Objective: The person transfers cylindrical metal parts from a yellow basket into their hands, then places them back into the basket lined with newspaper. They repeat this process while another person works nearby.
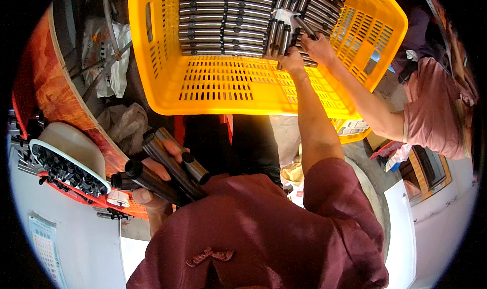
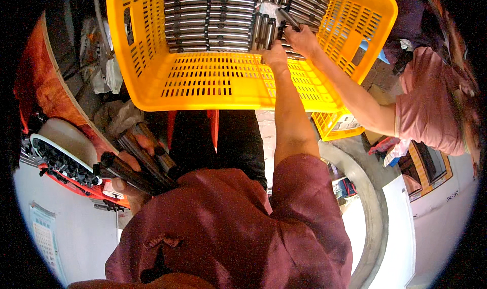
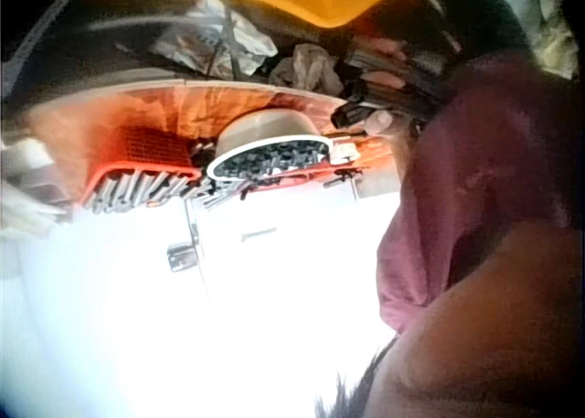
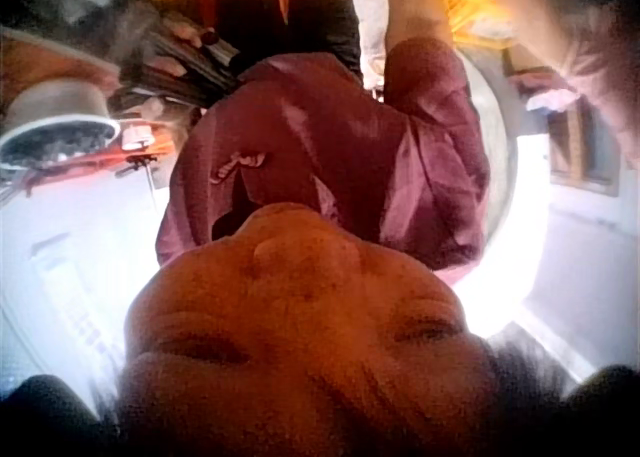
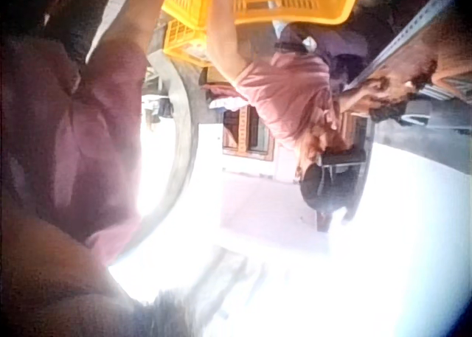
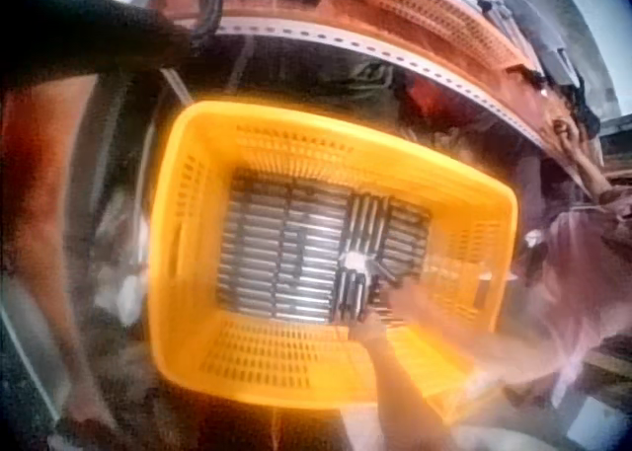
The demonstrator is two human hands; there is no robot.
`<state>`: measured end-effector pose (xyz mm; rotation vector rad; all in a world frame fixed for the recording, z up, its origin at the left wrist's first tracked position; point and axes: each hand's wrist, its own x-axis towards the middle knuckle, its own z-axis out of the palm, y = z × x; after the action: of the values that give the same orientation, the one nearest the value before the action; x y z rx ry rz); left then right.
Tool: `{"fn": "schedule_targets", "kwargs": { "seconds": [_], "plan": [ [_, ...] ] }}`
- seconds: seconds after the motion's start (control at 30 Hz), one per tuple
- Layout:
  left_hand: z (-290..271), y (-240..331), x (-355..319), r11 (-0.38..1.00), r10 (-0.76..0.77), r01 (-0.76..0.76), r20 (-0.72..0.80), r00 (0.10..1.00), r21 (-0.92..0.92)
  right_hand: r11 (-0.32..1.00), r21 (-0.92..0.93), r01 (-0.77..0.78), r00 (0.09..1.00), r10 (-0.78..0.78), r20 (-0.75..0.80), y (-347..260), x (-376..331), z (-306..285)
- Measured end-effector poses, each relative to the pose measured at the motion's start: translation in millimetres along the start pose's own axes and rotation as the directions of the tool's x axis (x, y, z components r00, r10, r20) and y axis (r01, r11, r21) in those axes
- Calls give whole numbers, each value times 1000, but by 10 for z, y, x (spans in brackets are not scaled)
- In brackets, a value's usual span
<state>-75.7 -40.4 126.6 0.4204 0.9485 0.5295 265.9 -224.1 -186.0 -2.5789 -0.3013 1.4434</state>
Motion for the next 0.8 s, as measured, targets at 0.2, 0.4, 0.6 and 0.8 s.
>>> {"fn": "schedule_targets", "kwargs": {
  "seconds": [0.2, 0.4, 0.6, 0.8],
  "plan": [
    [94, -108, 6, 1000, 6, -7, 54, 999, 16, 1000, -12, -15, 980, 17, 198, 62, -59, 103],
    [226, 14, -164, 998, 58, -57, 106, 993, -15, 975, 219, -46, 941, -31, 337, -847, -961, -143],
    [249, 201, -327, 993, 106, -110, 84, 991, 35, 843, 526, -112, 959, -47, 280, -1222, -1448, -203],
    [281, 369, -445, 987, 111, -121, 96, 989, 105, 871, 487, 62, 995, -93, 39, -1180, -1713, -154]
  ]
}}
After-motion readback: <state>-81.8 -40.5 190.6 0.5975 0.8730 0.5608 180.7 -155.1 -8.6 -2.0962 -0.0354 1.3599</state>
